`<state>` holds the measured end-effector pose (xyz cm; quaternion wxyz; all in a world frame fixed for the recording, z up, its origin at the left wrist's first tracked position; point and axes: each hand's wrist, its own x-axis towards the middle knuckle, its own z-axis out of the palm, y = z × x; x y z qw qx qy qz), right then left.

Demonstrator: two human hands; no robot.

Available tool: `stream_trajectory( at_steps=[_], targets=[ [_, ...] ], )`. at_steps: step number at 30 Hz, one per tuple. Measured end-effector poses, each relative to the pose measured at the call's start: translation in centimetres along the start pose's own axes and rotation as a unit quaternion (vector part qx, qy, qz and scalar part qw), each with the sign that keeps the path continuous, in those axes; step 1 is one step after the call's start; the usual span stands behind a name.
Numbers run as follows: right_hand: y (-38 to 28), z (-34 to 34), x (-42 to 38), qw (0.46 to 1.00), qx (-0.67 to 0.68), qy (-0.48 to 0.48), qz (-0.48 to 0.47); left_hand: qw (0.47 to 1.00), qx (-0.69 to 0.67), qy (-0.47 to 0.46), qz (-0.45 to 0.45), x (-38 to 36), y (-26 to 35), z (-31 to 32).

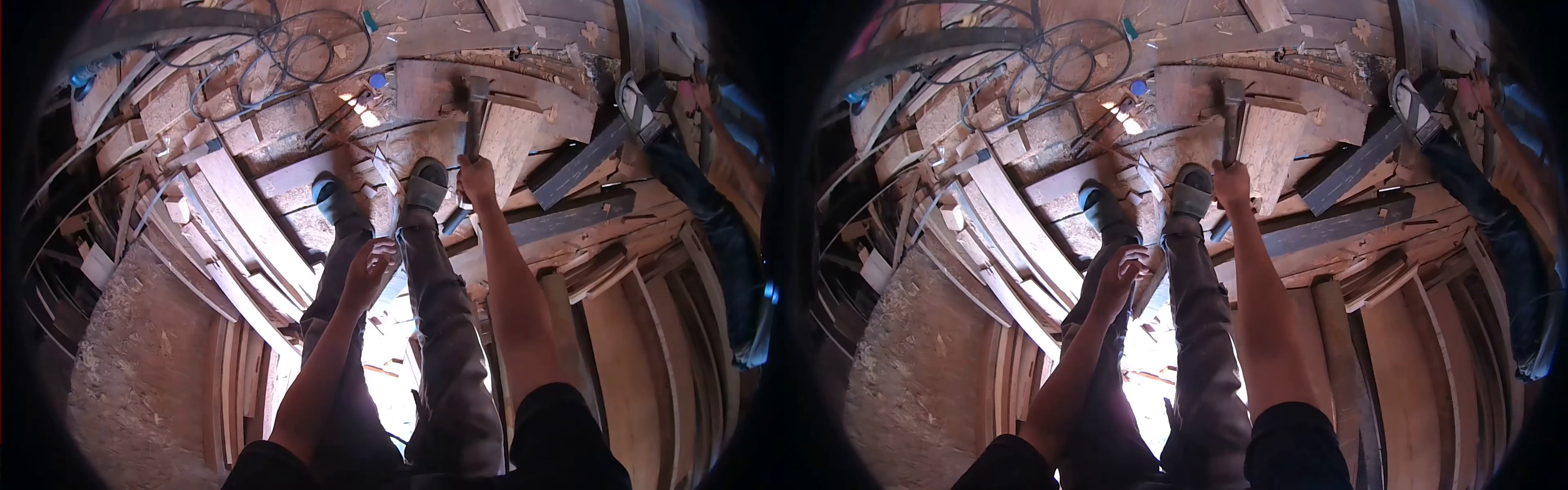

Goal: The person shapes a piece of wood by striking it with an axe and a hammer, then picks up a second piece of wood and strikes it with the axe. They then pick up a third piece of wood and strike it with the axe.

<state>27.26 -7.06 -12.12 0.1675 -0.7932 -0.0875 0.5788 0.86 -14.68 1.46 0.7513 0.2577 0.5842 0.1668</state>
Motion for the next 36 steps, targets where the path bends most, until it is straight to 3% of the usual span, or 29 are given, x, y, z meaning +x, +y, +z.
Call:
stream_trajectory(
  at_steps=[4,5,8,9,12,14,15,16,19,24,25,28,29,31,36],
  targets=[
    [0.3,1.9,-0.7,0.976,-0.165,0.006,-0.141,0.995,0.006,-0.017,-0.095,4.7,2.1,0.5],
    [0.4,1.9,-0.5,0.976,-0.191,-0.023,-0.100,0.993,-0.026,-0.041,-0.110,7.2,1.0,0.4],
    [0.4,2.5,-0.8,0.955,-0.258,-0.092,-0.117,0.974,-0.109,0.000,-0.201,14.8,2.8,2.8],
    [0.2,2.6,-1.3,0.934,-0.281,-0.090,-0.200,0.969,-0.122,0.013,-0.213,16.9,2.9,3.5],
    [-6.2,0.8,-1.1,0.900,-0.291,-0.324,-0.008,0.963,-0.104,-0.122,-0.216,22.0,1.6,4.2],
    [-8.6,-1.6,4.4,0.841,-0.400,-0.365,-0.018,0.965,-0.172,-0.099,-0.171,23.6,0.7,5.7],
    [-11.1,-2.6,5.3,0.862,-0.398,-0.301,-0.092,0.968,-0.168,-0.048,-0.182,23.5,1.4,6.6],
    [-12.8,-3.3,7.2,0.916,-0.340,-0.193,-0.092,0.955,-0.227,-0.040,-0.187,23.3,1.5,6.8],
    [-17.1,-6.0,16.4,0.924,-0.324,0.045,-0.201,0.961,-0.209,-0.029,-0.178,22.9,1.7,6.6],
    [-19.3,-8.1,27.2,0.760,-0.490,0.259,-0.338,0.959,-0.227,-0.033,-0.168,21.2,1.2,3.8],
    [-19.4,-8.0,29.0,0.762,-0.476,0.296,-0.323,0.957,-0.233,-0.040,-0.167,20.8,1.0,2.9],
    [-19.2,-8.3,32.4,0.799,-0.445,0.298,-0.273,0.955,-0.244,-0.062,-0.155,19.4,0.9,0.7],
    [-19.4,-8.9,33.5,0.837,-0.442,0.208,-0.249,0.956,-0.243,-0.068,-0.147,18.8,1.2,0.0],
    [-19.6,-8.2,34.0,0.811,-0.479,0.197,-0.272,0.961,-0.239,-0.073,-0.122,18.0,1.3,-1.5],
    [-18.2,-7.9,35.0,0.765,-0.442,0.375,-0.280,0.962,-0.253,-0.057,-0.088,15.2,0.7,-3.4]
  ],
)
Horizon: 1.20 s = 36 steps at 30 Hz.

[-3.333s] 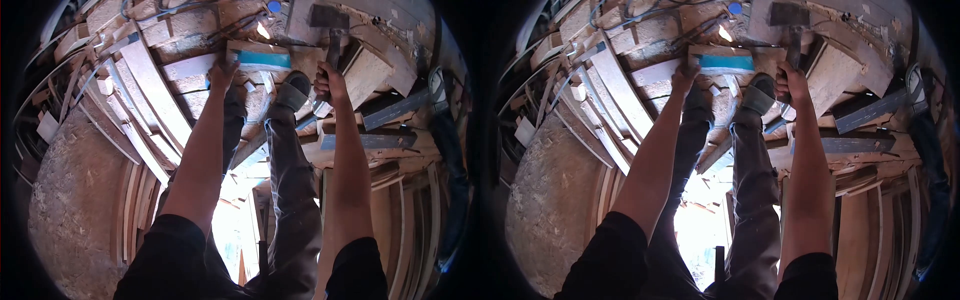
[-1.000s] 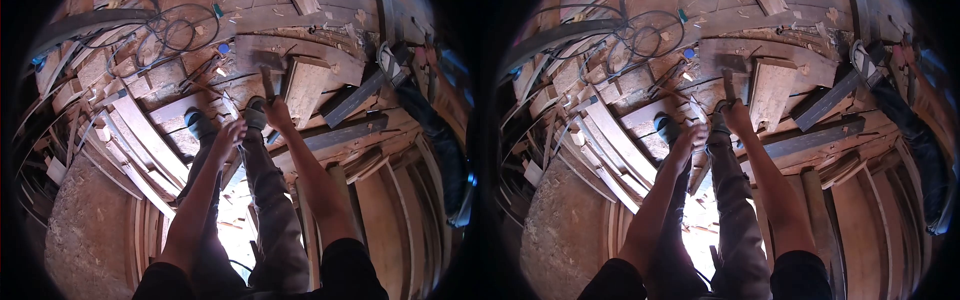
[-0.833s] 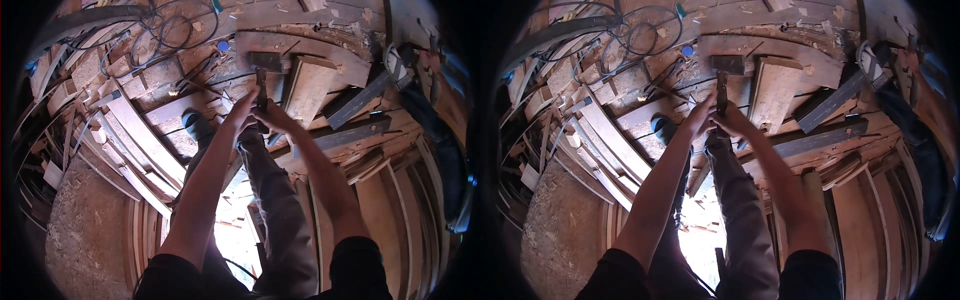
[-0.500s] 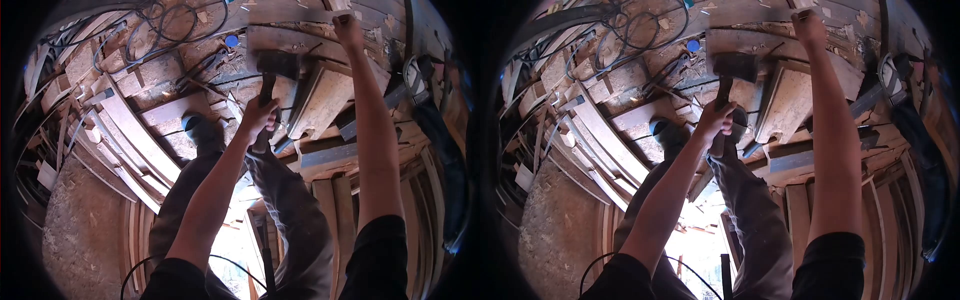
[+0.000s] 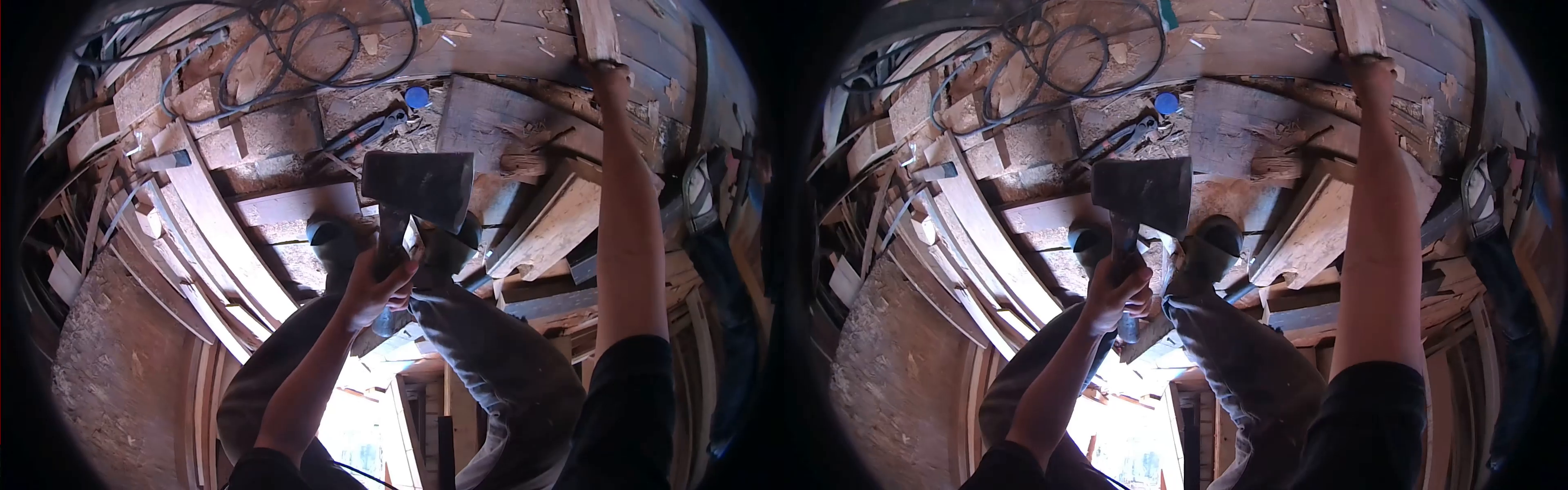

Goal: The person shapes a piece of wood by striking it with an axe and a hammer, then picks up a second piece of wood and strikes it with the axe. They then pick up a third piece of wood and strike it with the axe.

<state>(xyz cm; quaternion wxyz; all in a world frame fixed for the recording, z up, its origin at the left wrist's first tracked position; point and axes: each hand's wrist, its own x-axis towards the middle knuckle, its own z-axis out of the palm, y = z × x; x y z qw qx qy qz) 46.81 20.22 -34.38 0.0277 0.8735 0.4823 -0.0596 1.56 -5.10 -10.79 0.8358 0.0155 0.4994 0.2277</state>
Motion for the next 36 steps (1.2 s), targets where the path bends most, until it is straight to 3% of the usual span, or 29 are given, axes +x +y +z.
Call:
stream_trajectory(
  at_steps=[1,4,6,8,9,13,17,19,21,22,24,26,29,32,34,35,36],
  targets=[
    [-1.0,-1.7,0.1,0.997,0.011,-0.067,0.028,1.000,0.001,0.009,-0.003,-0.7,0.1,0.0],
    [-0.4,-2.5,0.4,0.997,0.047,-0.053,-0.002,1.000,-0.026,0.013,0.001,-2.4,-0.9,-0.4],
    [0.1,-3.4,0.3,0.985,0.159,-0.061,0.001,0.999,-0.044,0.018,-0.001,-3.6,-1.4,-0.1],
    [-1.6,-8.2,-2.1,0.948,0.312,-0.054,0.032,0.998,-0.053,0.020,0.007,-4.6,-1.7,0.5],
    [-2.0,-10.5,-3.0,0.924,0.361,-0.104,0.069,0.998,-0.055,0.035,-0.005,-5.2,-1.5,1.0],
    [-3.7,-20.1,-6.6,0.897,0.413,-0.153,0.009,0.995,-0.092,0.035,0.017,-8.1,-1.0,3.7],
    [-6.5,-26.5,-8.7,0.860,0.434,-0.215,-0.160,0.994,-0.104,0.040,0.003,-11.8,0.5,5.7],
    [-7.6,-26.0,-8.4,0.890,0.295,-0.224,-0.265,0.995,-0.090,0.052,-0.007,-13.5,0.9,6.1],
    [-9.4,-24.1,-8.3,0.891,0.179,-0.348,-0.230,0.994,-0.083,0.064,-0.021,-15.0,1.0,5.8],
    [-11.3,-22.9,-9.0,0.865,0.134,-0.462,-0.142,0.994,-0.079,0.070,-0.029,-15.4,0.9,5.6],
    [-15.1,-20.4,-12.1,0.877,-0.051,-0.442,-0.183,0.992,-0.097,0.080,-0.021,-15.2,0.7,5.3],
    [-14.1,-11.8,-15.1,0.926,-0.138,-0.254,-0.245,0.990,-0.099,0.099,-0.020,-14.0,1.6,4.9],
    [-14.0,-11.0,-16.9,0.960,-0.028,-0.211,-0.183,0.988,-0.027,0.151,-0.015,-13.5,3.1,5.1],
    [-11.6,-14.4,-20.0,0.958,0.163,-0.171,-0.163,0.982,-0.009,0.180,-0.054,-13.5,4.0,5.2],
    [-10.0,-18.5,-25.0,0.943,0.234,-0.126,-0.202,0.981,-0.007,0.188,-0.043,-13.0,4.3,5.7],
    [-9.0,-19.9,-27.3,0.939,0.252,-0.162,-0.169,0.981,-0.013,0.189,-0.034,-12.6,4.1,5.8],
    [-7.9,-21.2,-29.4,0.929,0.263,-0.122,-0.229,0.981,-0.019,0.190,-0.025,-12.3,3.9,6.1]
  ],
)
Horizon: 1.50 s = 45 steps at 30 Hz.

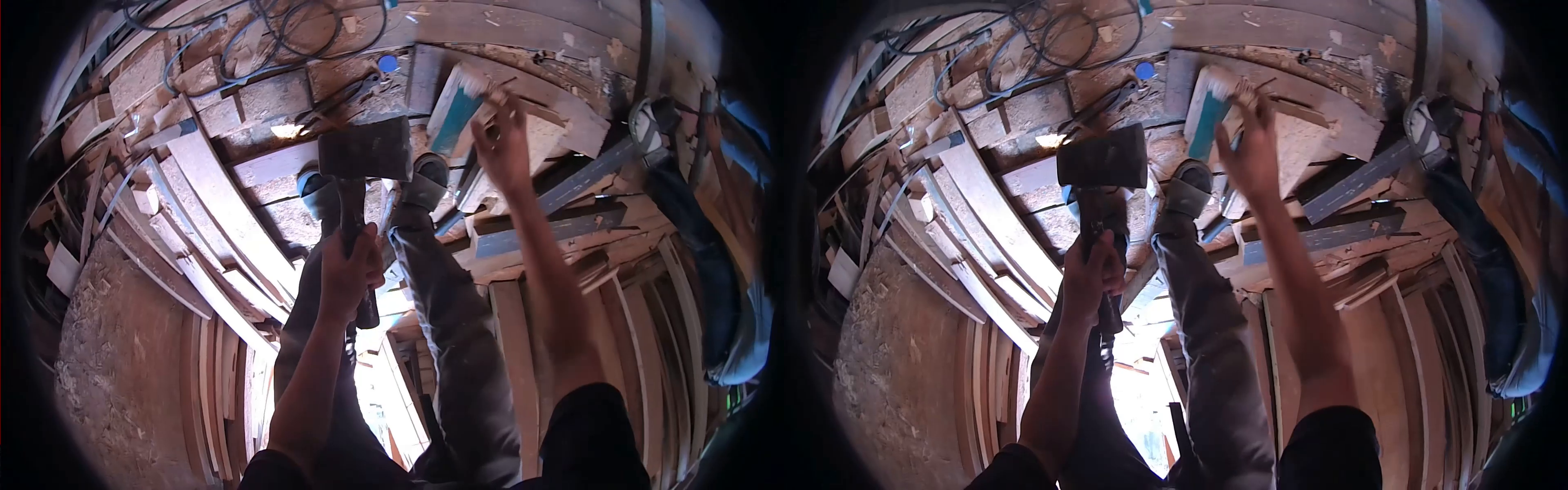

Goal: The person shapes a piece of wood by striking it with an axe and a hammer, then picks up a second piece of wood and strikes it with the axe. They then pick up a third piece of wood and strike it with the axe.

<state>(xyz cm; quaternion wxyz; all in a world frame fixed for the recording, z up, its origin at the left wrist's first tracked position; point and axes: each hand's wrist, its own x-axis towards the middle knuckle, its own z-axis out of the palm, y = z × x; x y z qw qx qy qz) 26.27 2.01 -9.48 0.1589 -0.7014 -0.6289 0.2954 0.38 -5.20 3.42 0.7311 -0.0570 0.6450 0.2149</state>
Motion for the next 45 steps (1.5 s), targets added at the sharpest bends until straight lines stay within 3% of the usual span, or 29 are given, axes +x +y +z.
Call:
stream_trajectory(
  at_steps=[2,4,10,11,15,18,19,23,26,30,31,34,35,38,41,45],
  targets=[
    [-1.3,-1.1,-3.3,0.982,0.171,-0.010,0.083,1.000,0.007,-0.005,0.007,0.2,0.1,1.0],
    [0.6,0.2,-4.1,0.996,0.075,-0.026,0.038,1.000,0.010,0.006,0.001,0.1,0.1,2.0],
    [2.5,4.3,0.0,0.996,0.082,-0.009,0.019,0.997,0.068,-0.046,-0.009,0.3,0.5,2.6],
    [2.4,4.2,-0.2,0.998,0.059,0.029,-0.009,0.996,0.066,-0.058,0.001,0.5,0.4,2.7],
    [2.5,6.6,-4.2,0.975,-0.040,0.173,0.132,0.997,0.065,-0.041,0.007,0.8,0.2,2.9],
    [3.4,8.5,-5.0,0.971,0.045,0.116,0.203,0.996,0.081,-0.021,0.012,1.1,0.1,2.4],
    [3.4,9.0,-4.9,0.970,0.001,0.137,0.203,0.996,0.089,-0.009,0.015,1.1,0.2,2.3],
    [4.2,10.1,-5.7,0.961,0.062,0.150,0.225,0.997,0.074,0.024,0.017,0.8,0.4,2.1],
    [3.2,9.8,-5.7,0.976,0.112,0.103,0.157,0.998,0.060,0.024,0.019,0.8,0.3,1.5],
    [1.3,8.8,-2.2,0.926,0.309,-0.047,0.212,0.998,0.047,-0.002,0.035,0.8,0.1,0.6],
    [1.9,9.8,-1.2,0.923,0.333,-0.025,0.191,0.998,0.044,-0.002,0.036,0.7,0.2,0.5],
    [4.5,10.8,2.3,0.880,0.378,-0.095,0.270,0.999,0.029,0.002,0.032,0.5,0.0,0.2],
    [4.6,10.7,2.7,0.875,0.396,-0.072,0.269,0.999,0.024,0.002,0.032,0.5,0.0,0.1],
    [4.3,9.8,3.8,0.917,0.278,-0.057,0.280,0.999,0.022,0.005,0.027,0.5,0.0,0.0],
    [8.7,11.8,3.2,0.932,0.240,0.037,0.269,0.999,0.022,0.000,0.042,0.2,0.1,0.1],
    [4.4,8.8,1.5,0.961,0.047,0.102,0.251,0.999,0.029,0.008,0.037,0.0,0.3,0.6]
  ],
)
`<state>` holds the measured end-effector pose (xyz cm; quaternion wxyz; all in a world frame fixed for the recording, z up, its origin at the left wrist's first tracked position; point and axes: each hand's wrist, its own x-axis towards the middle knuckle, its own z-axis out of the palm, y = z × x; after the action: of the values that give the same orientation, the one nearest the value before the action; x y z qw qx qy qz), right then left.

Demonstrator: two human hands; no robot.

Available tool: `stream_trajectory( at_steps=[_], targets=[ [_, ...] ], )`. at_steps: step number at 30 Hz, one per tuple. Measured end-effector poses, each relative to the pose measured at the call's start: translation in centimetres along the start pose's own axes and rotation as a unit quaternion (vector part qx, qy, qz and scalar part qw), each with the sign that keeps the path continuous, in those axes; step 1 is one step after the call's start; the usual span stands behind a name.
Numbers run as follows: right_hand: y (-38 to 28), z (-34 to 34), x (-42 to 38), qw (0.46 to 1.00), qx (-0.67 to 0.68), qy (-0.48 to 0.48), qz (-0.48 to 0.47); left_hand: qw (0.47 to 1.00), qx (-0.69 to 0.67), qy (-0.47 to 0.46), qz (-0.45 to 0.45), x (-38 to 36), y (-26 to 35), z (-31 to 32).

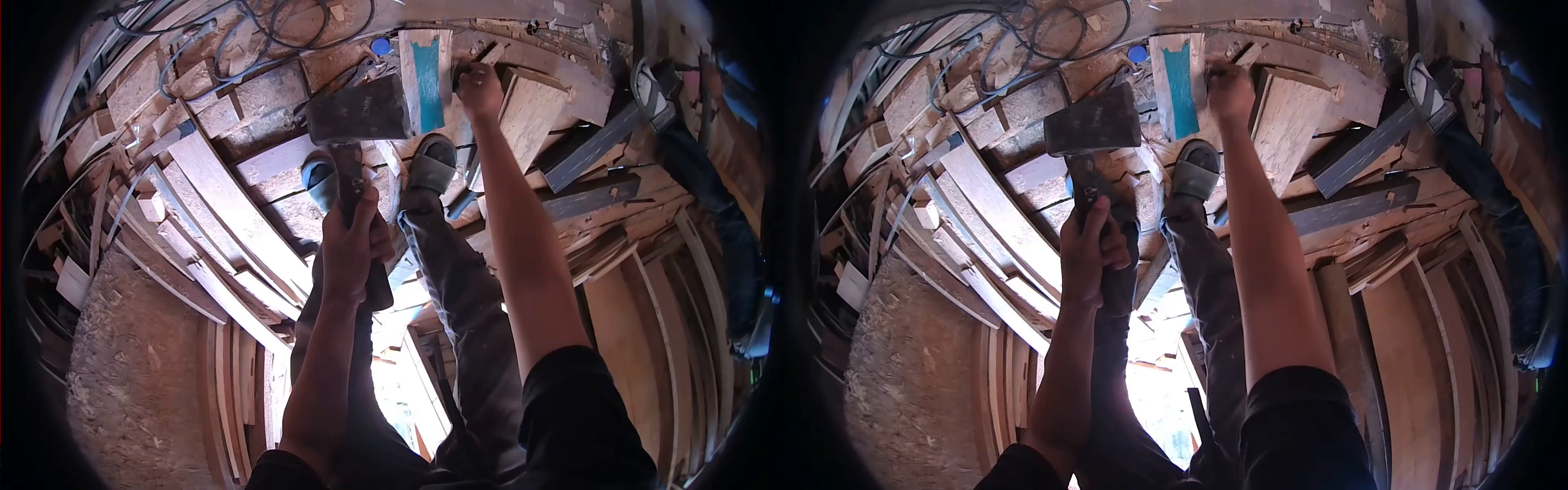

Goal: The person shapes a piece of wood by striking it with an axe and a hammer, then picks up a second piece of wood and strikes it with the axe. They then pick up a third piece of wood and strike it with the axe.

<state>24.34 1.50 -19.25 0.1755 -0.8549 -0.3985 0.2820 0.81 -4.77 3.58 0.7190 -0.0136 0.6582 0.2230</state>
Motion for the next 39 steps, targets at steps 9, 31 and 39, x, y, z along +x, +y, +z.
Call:
stream_trajectory(
  at_steps=[9,31,39],
  targets=[
    [-9.6,-10.5,-21.3,0.739,0.415,-0.466,0.253,0.977,0.154,0.020,0.145,0.8,-1.3,1.1],
    [-19.4,-23.9,-7.2,0.851,0.466,-0.023,-0.243,0.841,0.429,-0.088,0.318,1.0,-4.4,0.9],
    [-5.1,-5.7,-9.1,0.973,0.161,-0.164,0.012,0.897,0.313,-0.105,0.295,1.6,-3.2,-0.1]
  ],
)
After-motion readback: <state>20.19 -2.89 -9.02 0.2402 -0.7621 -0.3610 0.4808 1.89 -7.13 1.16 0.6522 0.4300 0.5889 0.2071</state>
